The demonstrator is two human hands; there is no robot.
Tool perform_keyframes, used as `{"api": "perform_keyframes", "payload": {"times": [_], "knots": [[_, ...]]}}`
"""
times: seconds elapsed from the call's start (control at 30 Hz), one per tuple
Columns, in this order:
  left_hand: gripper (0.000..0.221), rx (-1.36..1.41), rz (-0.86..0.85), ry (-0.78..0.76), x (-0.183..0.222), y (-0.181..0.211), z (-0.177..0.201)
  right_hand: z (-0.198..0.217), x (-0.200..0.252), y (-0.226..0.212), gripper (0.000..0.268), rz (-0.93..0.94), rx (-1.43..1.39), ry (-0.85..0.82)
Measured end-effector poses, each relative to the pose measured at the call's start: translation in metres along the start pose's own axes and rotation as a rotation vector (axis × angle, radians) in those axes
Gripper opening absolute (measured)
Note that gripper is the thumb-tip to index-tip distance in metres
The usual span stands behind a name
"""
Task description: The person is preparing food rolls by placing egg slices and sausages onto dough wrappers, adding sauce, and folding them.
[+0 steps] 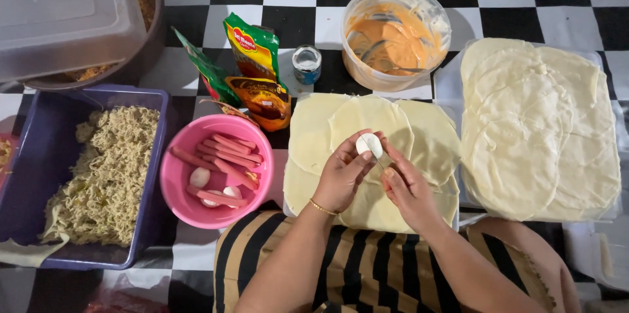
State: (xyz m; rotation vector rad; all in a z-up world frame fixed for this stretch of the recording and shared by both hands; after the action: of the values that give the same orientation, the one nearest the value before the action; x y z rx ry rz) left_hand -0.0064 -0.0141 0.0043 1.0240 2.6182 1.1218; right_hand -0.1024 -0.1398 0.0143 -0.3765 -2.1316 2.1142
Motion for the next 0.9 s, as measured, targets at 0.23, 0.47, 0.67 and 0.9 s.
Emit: {"api": "perform_keyframes", "payload": {"times": [0.23,0.47,0.67,0.9], "knots": [[0.051,-0.142,-0.167,-0.026,-0.001,-0.006,0.007,0.000,-0.001,0.000,0.050,-0.044,0.116,0.023],[0.050,-0.068,-0.083,0.003,0.010,-0.002,-0.005,-0.001,0.000,-0.004,0.052,-0.034,0.191,0.033],[0.048,-0.148,-0.128,-0.038,0.009,-0.005,-0.006,0.003,0.002,0.000,0.051,-0.068,0.137,0.056],[0.053,-0.012,0.002,0.082,0.006,-0.017,0.000,0.004,-0.004,0.007,0.051,-0.061,0.406,0.084]]}}
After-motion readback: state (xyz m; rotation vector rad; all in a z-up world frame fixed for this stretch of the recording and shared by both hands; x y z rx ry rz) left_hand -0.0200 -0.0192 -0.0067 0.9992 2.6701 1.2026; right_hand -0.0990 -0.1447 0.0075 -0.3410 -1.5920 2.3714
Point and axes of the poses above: each hand's wrist, its own x-axis away from the middle knuckle, its own z-axis out of the back of the hand, y = z × x, the point moved 1 cm from there along -x, towards the middle knuckle, and after that the axes turned 3 degrees about z, right-handed, at the moved point
